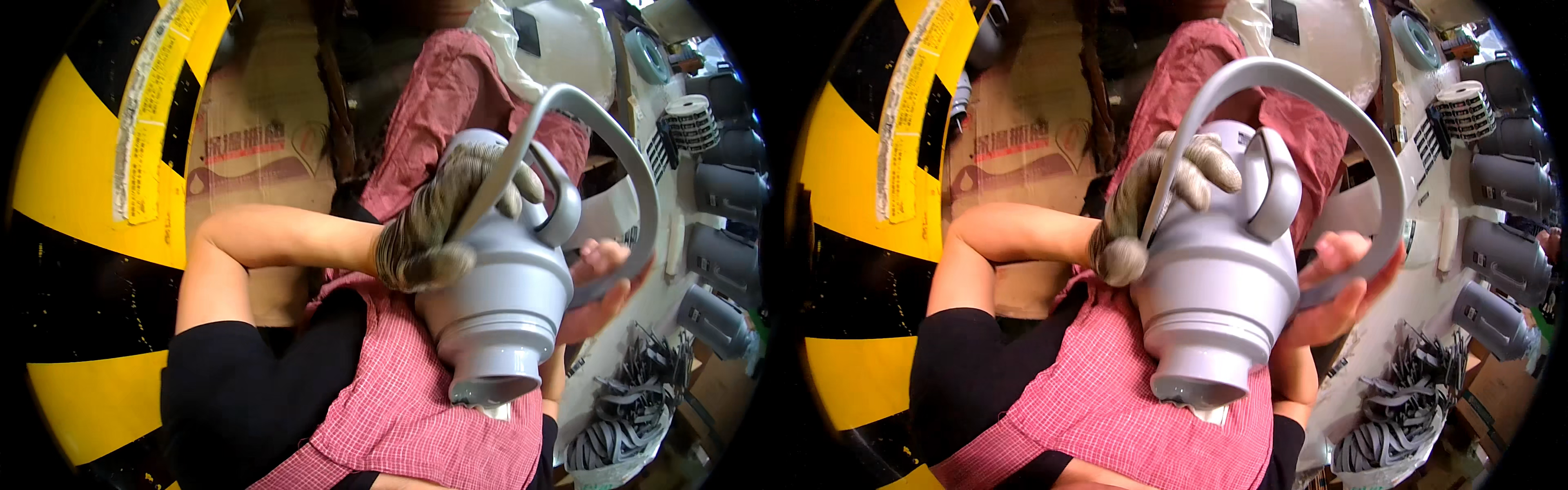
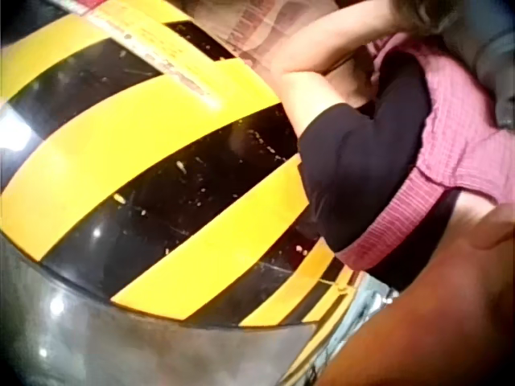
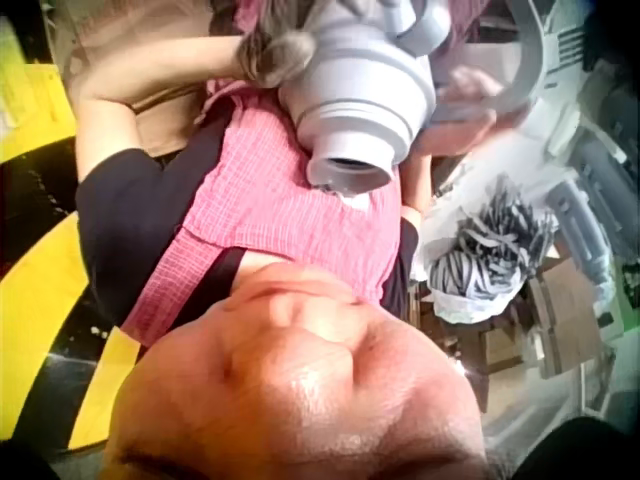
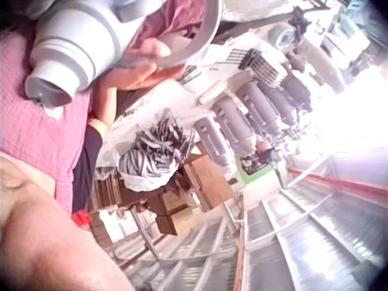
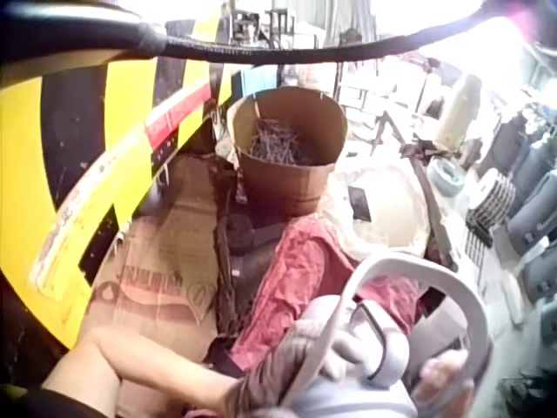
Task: The person assembles thermos flasks by fitting inner components and seals, attaching handles, and applying adhesive labels to the flask bodies by hand.
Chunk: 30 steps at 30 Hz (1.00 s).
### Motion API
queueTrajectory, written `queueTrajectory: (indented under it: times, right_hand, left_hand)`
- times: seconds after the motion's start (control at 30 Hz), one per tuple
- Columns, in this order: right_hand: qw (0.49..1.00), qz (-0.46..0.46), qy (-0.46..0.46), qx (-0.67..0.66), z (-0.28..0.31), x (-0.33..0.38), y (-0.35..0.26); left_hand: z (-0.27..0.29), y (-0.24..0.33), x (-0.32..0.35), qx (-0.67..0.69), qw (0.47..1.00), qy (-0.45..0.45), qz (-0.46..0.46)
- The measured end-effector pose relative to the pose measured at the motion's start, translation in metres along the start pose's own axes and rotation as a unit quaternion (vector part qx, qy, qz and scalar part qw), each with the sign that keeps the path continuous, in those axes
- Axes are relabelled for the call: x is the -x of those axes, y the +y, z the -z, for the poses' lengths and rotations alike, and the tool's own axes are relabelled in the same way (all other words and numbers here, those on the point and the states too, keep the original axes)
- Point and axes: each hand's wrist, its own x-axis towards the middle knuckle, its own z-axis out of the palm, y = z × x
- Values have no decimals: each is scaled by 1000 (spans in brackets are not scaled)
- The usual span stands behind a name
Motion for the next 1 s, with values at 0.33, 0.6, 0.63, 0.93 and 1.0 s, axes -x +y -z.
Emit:
queueTrajectory:
  times: [0.33,0.6,0.63,0.93,1.0]
  right_hand:
    - [882,-271,-359,-139,-15,-115,63]
    - [856,-353,-136,-353,75,-120,99]
    - [901,-311,-70,-294,104,-123,79]
    - [976,88,184,82,295,-241,-43]
    - [945,68,266,176,322,-286,-18]
  left_hand:
    - [101,-17,-37,-404,894,-191,45]
    - [164,-72,-37,-662,666,-338,-56]
    - [170,-72,-23,-647,664,-369,-64]
    - [200,-82,117,-458,813,218,286]
    - [202,-90,124,-453,818,202,293]
